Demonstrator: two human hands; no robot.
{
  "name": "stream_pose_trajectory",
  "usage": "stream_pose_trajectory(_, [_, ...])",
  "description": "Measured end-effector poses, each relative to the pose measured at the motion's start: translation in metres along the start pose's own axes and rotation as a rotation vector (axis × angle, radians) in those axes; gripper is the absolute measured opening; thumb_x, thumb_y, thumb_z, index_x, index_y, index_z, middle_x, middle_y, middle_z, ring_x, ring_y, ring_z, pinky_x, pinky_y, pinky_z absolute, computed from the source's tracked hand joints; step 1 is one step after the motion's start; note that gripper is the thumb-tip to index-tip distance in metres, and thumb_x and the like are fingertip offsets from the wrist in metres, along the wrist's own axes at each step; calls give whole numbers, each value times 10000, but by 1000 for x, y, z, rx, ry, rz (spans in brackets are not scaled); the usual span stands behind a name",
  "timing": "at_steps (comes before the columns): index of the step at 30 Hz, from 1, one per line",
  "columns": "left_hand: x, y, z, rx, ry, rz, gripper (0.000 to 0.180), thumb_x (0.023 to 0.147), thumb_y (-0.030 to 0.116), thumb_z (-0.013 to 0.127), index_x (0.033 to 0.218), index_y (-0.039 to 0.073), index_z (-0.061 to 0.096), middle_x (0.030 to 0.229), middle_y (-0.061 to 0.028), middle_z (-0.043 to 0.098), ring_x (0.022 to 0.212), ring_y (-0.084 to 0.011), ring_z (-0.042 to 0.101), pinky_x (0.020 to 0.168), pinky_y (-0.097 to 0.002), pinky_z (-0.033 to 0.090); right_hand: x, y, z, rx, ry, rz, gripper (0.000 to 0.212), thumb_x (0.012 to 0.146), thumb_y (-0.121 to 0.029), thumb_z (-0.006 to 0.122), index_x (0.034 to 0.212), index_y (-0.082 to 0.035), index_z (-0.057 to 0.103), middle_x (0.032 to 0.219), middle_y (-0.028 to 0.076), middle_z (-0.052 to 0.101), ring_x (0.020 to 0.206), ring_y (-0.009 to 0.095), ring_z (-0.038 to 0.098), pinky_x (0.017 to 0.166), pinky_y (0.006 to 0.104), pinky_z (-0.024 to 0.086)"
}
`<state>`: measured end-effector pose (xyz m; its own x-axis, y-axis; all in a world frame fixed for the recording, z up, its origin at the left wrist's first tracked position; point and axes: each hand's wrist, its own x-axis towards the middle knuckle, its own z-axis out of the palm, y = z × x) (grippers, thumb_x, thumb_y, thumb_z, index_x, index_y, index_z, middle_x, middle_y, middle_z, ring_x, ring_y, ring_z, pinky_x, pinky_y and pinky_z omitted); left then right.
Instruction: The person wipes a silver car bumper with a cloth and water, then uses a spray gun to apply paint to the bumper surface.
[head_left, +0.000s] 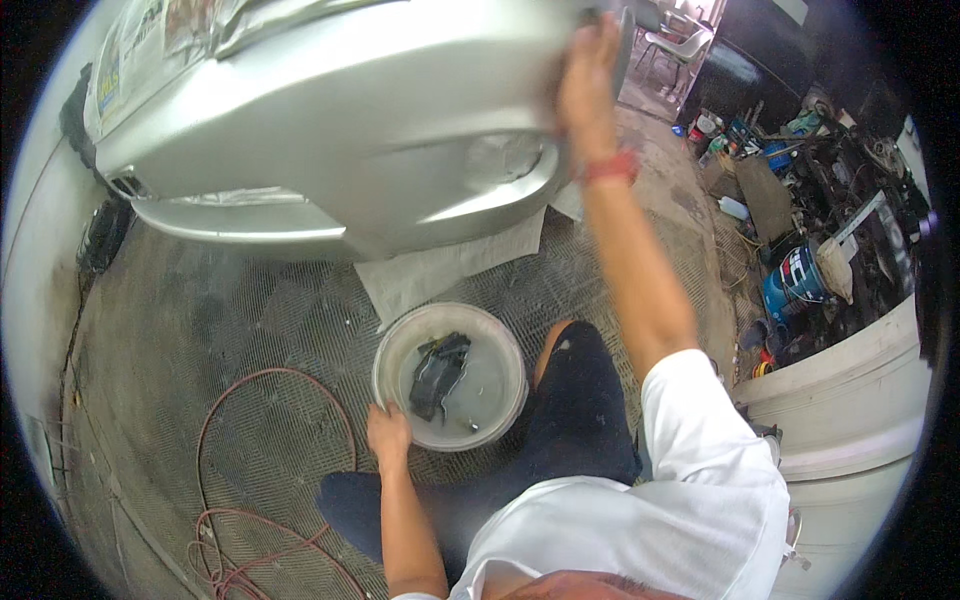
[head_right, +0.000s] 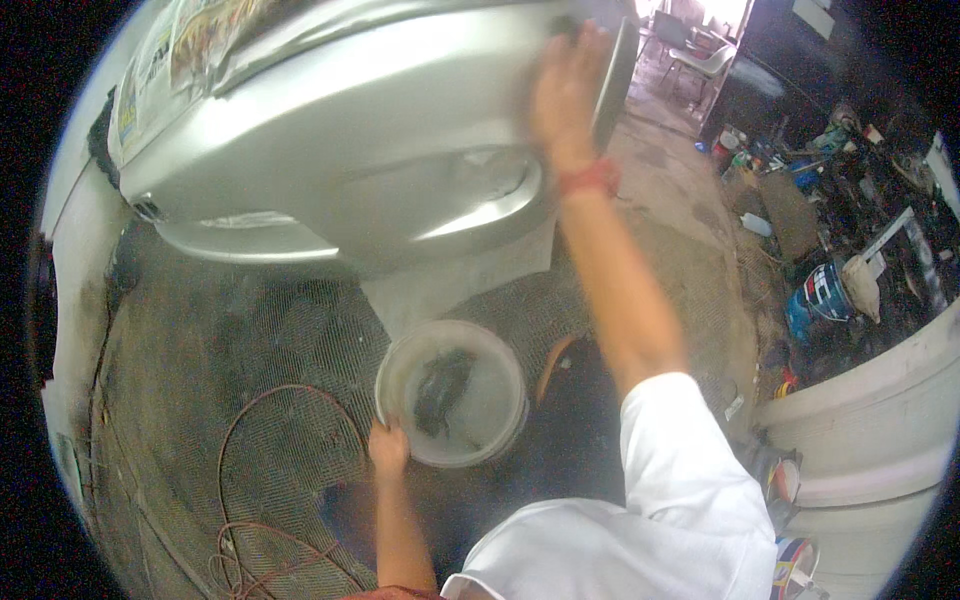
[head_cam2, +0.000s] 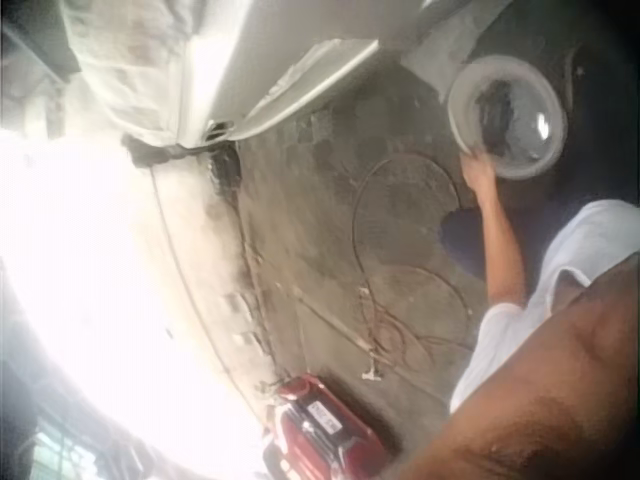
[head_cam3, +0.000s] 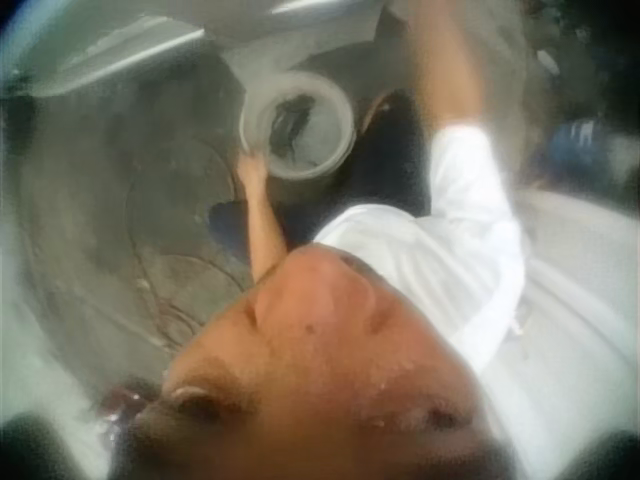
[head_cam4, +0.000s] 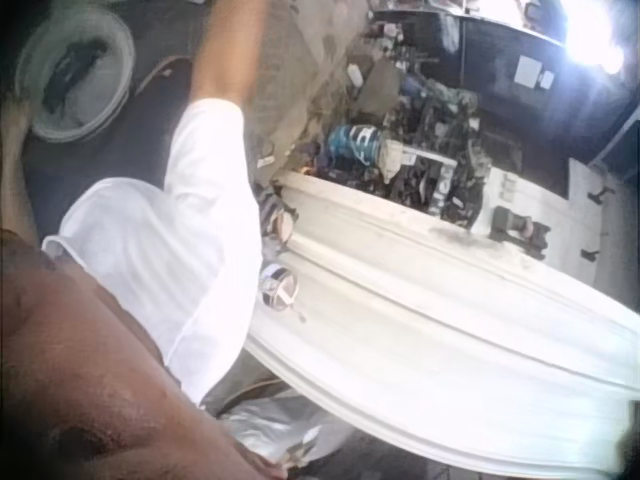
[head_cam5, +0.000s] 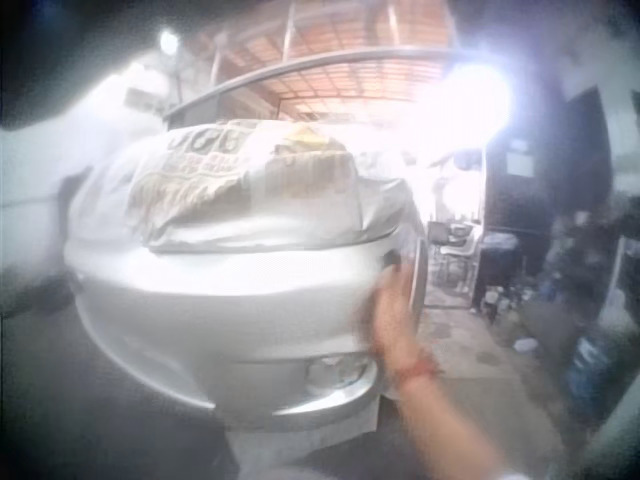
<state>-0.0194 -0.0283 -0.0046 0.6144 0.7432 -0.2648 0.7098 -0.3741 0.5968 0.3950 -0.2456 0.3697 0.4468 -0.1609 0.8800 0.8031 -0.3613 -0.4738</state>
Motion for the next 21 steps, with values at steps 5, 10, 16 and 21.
stream_pose_trajectory(5, [11,-27,-4,1,57,34,564,1124,374,528,1371,-122,634,1354,-390,685,1276,-566,649,1100,-583,488,-24,-23,17,-85,-24,-219,642,1209,-362,406,1724,1,284,1808,302,215,1690,490,181,1390,562,138])
stream_pose_trajectory(10, [-2,-2,-5,33,-21,-4,568,1132,361,528,1423,-118,621,1343,-381,701,1275,-555,661,1092,-565,501,32,127,-18,19,-290,170,771,1194,-511,334,1756,7,229,1816,277,248,1703,404,205,1382,501,176])
stream_pose_trajectory(16, [9,-17,1,35,79,21,550,1136,358,547,1432,-99,632,1342,-380,705,1286,-545,666,1089,-552,510,-121,159,2,140,-194,266,683,1219,-407,301,1782,-51,150,1847,219,154,1722,382,113,1398,495,117])
stream_pose_trajectory(21, [14,-29,-4,114,63,3,594,1150,373,536,1475,-120,599,1389,-374,693,1318,-526,667,1115,-528,512,-169,147,6,116,-93,265,693,1223,-395,312,1805,-92,89,1884,180,21,1735,384,55,1406,500,71])
